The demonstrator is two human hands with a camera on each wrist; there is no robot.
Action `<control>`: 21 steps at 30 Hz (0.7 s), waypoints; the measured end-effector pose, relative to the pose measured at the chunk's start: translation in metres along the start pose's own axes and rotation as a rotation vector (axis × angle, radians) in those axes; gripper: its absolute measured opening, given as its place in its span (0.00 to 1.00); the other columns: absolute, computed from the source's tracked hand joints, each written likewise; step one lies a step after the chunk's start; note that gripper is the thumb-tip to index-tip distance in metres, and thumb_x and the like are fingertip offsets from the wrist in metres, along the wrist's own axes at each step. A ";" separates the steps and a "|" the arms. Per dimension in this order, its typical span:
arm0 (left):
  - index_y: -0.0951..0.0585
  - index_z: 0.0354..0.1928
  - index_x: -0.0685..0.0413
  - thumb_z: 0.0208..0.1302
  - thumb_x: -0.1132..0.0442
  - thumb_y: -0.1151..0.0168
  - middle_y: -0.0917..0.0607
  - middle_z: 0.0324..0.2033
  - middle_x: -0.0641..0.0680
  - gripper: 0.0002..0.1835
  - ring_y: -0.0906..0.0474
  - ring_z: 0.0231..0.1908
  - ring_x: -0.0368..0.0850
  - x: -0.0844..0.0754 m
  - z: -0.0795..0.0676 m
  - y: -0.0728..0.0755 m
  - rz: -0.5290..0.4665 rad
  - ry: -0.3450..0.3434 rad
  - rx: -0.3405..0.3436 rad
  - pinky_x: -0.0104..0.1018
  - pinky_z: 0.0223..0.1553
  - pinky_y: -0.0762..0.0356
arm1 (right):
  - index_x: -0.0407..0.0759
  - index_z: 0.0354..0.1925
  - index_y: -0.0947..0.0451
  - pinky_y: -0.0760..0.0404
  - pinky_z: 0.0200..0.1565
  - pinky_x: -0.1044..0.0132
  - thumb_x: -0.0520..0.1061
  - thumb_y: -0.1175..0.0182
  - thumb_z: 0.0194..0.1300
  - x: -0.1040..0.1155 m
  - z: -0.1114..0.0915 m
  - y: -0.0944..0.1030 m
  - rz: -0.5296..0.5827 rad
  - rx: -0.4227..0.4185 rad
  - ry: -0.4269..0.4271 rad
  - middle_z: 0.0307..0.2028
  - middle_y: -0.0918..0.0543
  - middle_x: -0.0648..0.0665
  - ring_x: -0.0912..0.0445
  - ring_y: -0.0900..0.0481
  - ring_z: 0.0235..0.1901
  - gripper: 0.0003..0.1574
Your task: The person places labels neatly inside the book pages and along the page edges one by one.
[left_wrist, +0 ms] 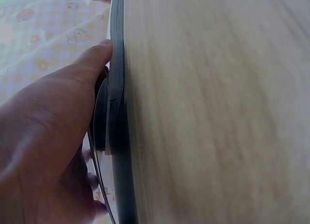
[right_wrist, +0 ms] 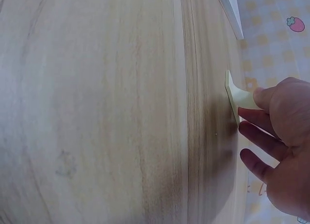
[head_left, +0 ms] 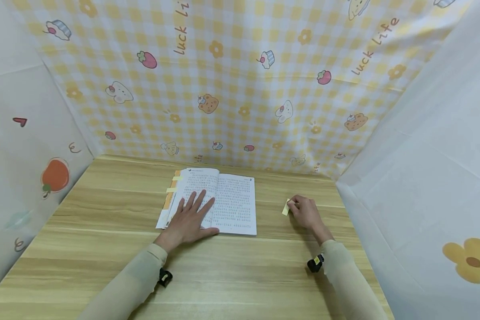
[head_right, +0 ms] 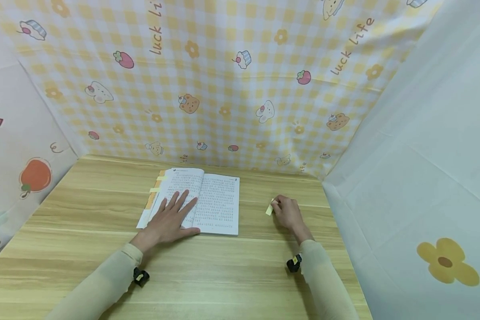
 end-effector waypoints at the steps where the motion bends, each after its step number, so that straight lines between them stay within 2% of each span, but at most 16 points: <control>1: 0.41 0.92 0.47 0.73 0.28 0.30 0.52 0.93 0.64 0.57 0.59 0.91 0.75 0.000 0.000 0.000 0.001 -0.001 -0.002 0.83 0.86 0.59 | 0.39 0.43 0.10 0.12 0.45 0.49 0.44 0.33 0.84 0.000 0.000 0.000 0.003 0.005 -0.003 0.42 0.04 0.35 0.46 0.07 0.40 0.11; 6: 0.41 0.92 0.46 0.73 0.28 0.31 0.52 0.93 0.64 0.57 0.58 0.91 0.75 -0.001 -0.001 0.002 0.007 0.002 -0.001 0.83 0.86 0.58 | 0.36 0.47 0.10 0.19 0.37 0.60 0.43 0.33 0.83 0.002 0.000 0.001 0.004 0.031 -0.002 0.38 0.04 0.36 0.53 0.15 0.30 0.11; 8: 0.41 0.92 0.46 0.73 0.28 0.31 0.52 0.93 0.64 0.57 0.58 0.91 0.75 -0.001 -0.001 0.002 0.010 0.002 0.000 0.82 0.86 0.58 | 0.34 0.49 0.10 0.20 0.36 0.61 0.43 0.33 0.83 0.001 0.000 0.000 0.002 0.036 0.007 0.37 0.05 0.36 0.55 0.17 0.29 0.12; 15: 0.41 0.92 0.46 0.73 0.28 0.31 0.52 0.93 0.64 0.56 0.57 0.91 0.75 0.000 -0.001 0.002 0.010 -0.003 -0.004 0.83 0.86 0.57 | 0.29 0.55 0.10 0.10 0.45 0.46 0.40 0.31 0.80 0.000 -0.001 0.001 -0.027 0.023 0.052 0.45 0.05 0.32 0.46 0.09 0.37 0.15; 21: 0.41 0.92 0.46 0.73 0.28 0.31 0.52 0.93 0.64 0.56 0.58 0.91 0.75 -0.001 -0.001 0.002 0.008 -0.004 -0.005 0.83 0.86 0.58 | 0.27 0.56 0.11 0.08 0.47 0.43 0.38 0.30 0.78 0.000 -0.001 0.000 -0.033 0.053 0.087 0.48 0.07 0.31 0.45 0.08 0.39 0.15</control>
Point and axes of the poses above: each hand's wrist, its own z-axis towards the middle knuckle, its own y-axis out of the back of the hand, x = y × z, the point moved 1 cm from there along z, towards the middle knuckle
